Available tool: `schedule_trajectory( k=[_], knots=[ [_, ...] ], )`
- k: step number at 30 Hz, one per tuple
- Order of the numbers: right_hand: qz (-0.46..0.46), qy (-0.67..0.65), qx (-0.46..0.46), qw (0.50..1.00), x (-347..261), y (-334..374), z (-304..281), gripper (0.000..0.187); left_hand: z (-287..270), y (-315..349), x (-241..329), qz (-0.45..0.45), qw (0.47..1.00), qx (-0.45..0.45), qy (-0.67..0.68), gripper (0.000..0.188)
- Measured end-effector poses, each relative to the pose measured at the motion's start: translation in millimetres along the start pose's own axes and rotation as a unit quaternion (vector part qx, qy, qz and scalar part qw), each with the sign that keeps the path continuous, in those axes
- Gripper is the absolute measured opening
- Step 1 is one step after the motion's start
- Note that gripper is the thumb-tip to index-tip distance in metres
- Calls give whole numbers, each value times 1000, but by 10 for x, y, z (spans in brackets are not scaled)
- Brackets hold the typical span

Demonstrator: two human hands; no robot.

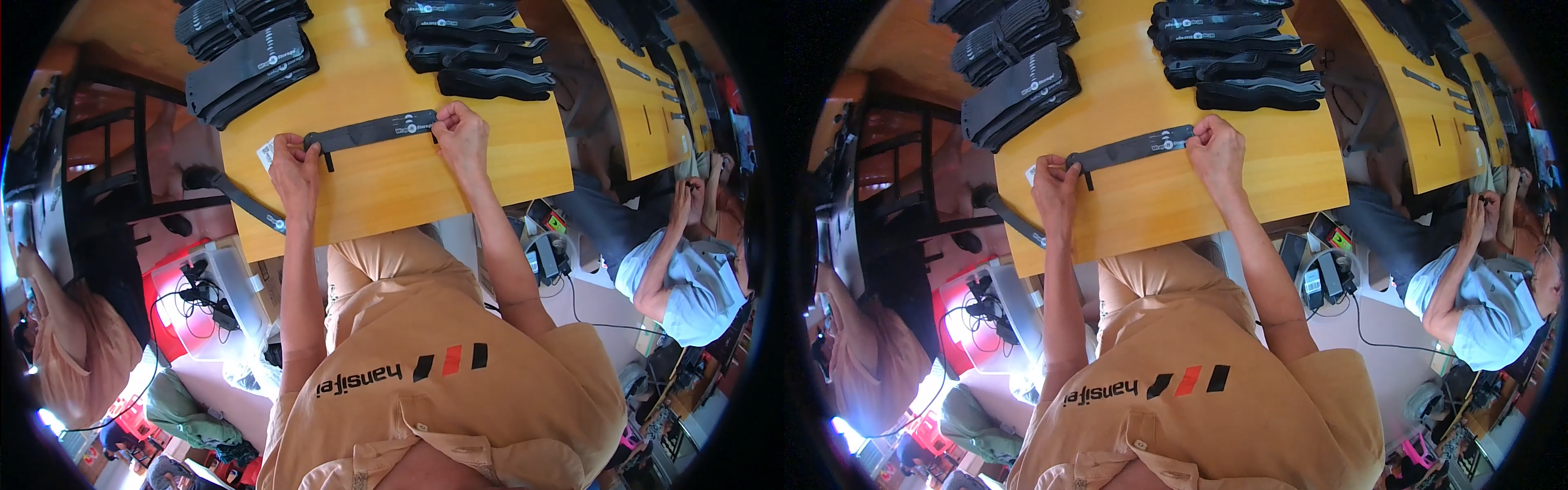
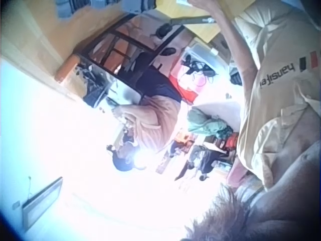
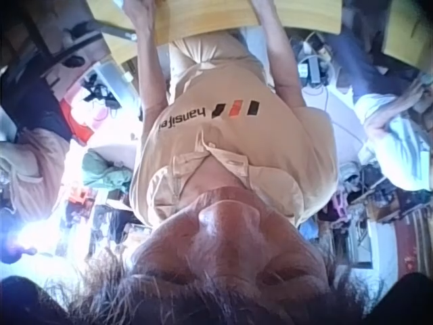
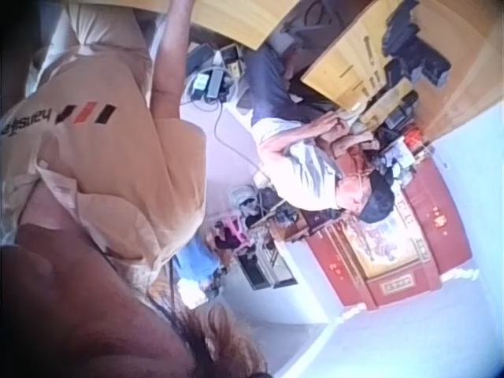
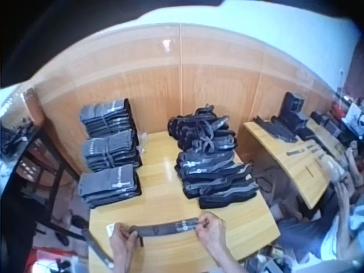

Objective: Threading small plastic buckles and components onto black elastic straps at a workshop table.

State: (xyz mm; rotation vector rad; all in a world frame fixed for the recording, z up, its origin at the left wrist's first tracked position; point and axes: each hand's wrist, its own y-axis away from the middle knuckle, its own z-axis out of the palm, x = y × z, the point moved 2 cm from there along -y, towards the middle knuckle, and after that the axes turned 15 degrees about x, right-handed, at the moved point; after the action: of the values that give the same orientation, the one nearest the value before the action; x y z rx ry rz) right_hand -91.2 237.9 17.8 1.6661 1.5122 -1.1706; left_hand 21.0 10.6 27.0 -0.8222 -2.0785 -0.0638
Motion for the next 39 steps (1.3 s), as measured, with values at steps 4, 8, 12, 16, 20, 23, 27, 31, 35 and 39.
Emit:
schedule_trajectory(
  k=[4,8,12,16,20,23,27,31,35,39],
  knots=[
    [-1,3,-24,1000,48,-20,-28,6,-46,29,48,79,995,53,17,25],
    [-125,-28,2,992,-137,149,-195,14,-113,189,309,67,994,75,39,33],
    [-340,44,-36,939,-204,341,-219,33,128,496,628,307,947,-96,8,55],
    [-389,112,-85,910,-138,445,-154,42,355,684,585,330,930,-152,-61,63],
    [-415,169,-104,888,-83,473,-153,42,397,707,533,357,911,-176,-108,67],
    [-416,179,-111,885,-113,467,-150,42,373,702,558,353,912,-178,-106,66],
    [-411,184,-108,886,-147,487,-123,40,345,671,534,345,915,-189,-87,64],
    [-392,154,-110,900,-131,448,-128,37,274,588,361,324,926,-170,-93,65],
    [-389,134,-87,907,-160,454,-182,34,68,496,170,301,932,-118,-166,66],
    [-372,141,-53,916,-103,438,-147,32,44,499,105,289,931,-99,-198,68]
  ],
)
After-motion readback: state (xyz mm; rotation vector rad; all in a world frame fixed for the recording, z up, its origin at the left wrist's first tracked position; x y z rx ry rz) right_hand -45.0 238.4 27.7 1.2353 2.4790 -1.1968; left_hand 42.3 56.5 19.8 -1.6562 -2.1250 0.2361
